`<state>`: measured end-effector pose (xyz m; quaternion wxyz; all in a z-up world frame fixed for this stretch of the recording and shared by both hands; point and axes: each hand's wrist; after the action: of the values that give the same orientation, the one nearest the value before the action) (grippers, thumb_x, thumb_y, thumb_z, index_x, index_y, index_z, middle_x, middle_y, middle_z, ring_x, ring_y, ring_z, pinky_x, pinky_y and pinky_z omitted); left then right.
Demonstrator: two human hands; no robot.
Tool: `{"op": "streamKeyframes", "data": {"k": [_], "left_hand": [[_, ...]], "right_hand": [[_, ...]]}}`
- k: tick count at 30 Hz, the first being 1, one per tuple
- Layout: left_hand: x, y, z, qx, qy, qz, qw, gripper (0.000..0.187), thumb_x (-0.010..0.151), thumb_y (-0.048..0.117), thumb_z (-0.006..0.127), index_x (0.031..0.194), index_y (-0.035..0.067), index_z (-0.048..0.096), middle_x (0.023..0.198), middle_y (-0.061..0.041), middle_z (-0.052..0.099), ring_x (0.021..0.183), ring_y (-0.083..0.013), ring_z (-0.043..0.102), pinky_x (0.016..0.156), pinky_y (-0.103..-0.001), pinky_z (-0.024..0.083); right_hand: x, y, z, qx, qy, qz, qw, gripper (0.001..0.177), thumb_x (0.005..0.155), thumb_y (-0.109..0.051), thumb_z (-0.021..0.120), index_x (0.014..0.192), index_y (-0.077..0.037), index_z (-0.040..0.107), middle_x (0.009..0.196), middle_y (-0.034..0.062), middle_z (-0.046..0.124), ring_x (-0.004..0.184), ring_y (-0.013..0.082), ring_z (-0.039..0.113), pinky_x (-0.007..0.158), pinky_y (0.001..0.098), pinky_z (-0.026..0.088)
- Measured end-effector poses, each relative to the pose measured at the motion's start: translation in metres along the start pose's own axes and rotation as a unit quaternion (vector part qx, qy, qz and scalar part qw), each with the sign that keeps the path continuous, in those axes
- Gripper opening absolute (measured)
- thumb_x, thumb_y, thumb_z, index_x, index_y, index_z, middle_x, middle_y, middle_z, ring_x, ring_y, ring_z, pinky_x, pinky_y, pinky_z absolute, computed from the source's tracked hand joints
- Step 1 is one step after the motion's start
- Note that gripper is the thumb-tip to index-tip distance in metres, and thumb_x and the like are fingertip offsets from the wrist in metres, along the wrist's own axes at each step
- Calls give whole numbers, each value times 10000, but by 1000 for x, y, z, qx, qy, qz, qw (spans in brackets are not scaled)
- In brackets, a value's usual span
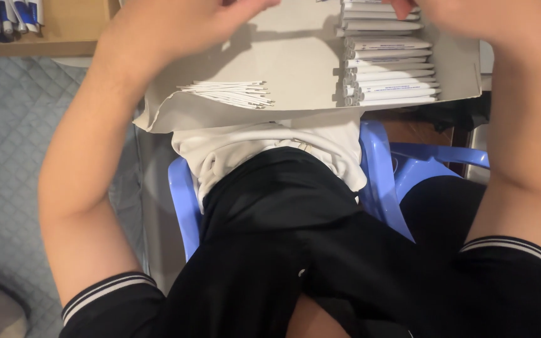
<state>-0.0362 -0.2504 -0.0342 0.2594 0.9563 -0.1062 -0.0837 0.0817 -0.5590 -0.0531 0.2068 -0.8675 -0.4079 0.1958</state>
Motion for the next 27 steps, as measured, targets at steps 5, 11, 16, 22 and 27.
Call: {"op": "streamKeyframes", "data": {"k": [5, 11, 16, 22, 27], "left_hand": [[16, -29, 14, 94, 90, 70, 989, 639, 1259, 472, 603, 823, 9, 672, 748, -85, 700, 697, -326, 651, 644, -480, 465], [17, -14, 7, 104, 140, 196, 965, 212, 1114, 238, 587, 1136, 142, 775, 824, 29, 743, 758, -246, 672, 600, -416, 425], [20, -3, 4, 33, 90, 156, 983, 235, 1091, 228, 498, 1061, 141, 714, 752, 102, 737, 728, -201, 636, 647, -415, 423], [20, 4, 3, -5, 57, 110, 992, 296, 1085, 265, 468, 1016, 149, 731, 667, 64, 701, 704, -181, 627, 704, -416, 423], [22, 5, 4, -60, 41, 68, 995, 356, 1087, 307, 428, 896, 170, 696, 669, 51, 668, 639, -149, 570, 742, -364, 431]], "right_hand": [[-5, -2, -11, -7, 31, -17, 999, 291, 1200, -194, 469, 1006, -145, 680, 838, -40, 633, 712, 160, 521, 741, 359, 394], [-3, -5, -18, 5, 71, -61, 996, 273, 1134, -108, 453, 980, -89, 677, 789, -25, 647, 659, 147, 513, 722, 328, 414], [-4, -9, -19, 22, 109, -63, 992, 282, 1116, -81, 463, 917, -68, 662, 726, -23, 613, 598, 137, 457, 677, 303, 403], [-5, -8, -19, 20, 110, -65, 992, 249, 1107, -62, 469, 933, -72, 647, 732, -17, 591, 645, 148, 471, 709, 322, 395], [-3, -7, -18, 5, 123, -97, 988, 268, 1133, -71, 526, 896, -61, 652, 686, -9, 569, 592, 147, 442, 720, 308, 398]]}}
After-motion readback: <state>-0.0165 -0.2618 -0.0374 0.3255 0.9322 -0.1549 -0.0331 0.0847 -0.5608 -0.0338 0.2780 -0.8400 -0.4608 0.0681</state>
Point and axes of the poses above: each hand's wrist, its own x-axis towards the middle knuckle, its own z-axis out of the palm, y = z × x
